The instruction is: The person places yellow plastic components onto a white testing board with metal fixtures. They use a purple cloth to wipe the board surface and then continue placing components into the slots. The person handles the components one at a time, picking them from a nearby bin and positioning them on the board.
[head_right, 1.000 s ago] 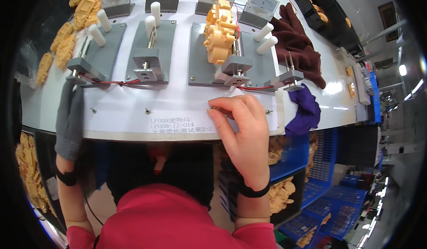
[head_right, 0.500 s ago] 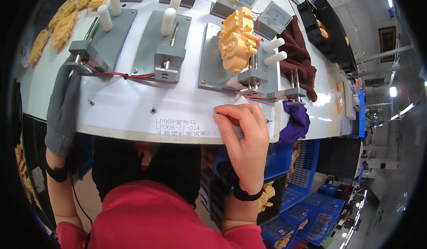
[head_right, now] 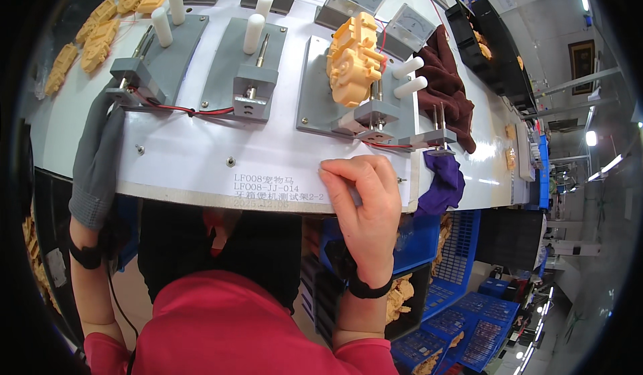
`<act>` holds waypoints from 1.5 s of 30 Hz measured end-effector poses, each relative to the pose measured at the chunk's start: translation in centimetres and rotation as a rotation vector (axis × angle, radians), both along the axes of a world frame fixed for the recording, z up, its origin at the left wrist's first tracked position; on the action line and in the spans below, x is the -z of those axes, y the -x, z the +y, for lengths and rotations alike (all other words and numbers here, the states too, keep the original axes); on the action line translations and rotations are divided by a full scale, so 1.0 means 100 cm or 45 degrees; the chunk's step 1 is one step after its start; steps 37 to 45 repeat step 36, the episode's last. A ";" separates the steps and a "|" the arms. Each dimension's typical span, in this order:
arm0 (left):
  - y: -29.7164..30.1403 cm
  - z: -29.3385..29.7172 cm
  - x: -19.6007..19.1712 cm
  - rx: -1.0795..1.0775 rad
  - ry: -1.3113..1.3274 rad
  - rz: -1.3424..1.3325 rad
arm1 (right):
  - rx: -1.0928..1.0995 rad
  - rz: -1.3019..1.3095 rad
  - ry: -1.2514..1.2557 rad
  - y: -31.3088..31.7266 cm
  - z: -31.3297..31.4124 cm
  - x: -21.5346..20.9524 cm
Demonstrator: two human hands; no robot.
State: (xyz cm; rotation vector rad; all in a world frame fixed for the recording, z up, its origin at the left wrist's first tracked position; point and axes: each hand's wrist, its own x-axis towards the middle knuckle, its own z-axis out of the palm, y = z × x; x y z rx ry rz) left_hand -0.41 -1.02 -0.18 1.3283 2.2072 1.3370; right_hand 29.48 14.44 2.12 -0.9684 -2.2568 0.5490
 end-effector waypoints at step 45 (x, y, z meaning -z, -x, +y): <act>0.002 0.003 0.010 -0.026 -0.195 -0.009 | 0.110 0.629 0.255 0.015 0.006 0.000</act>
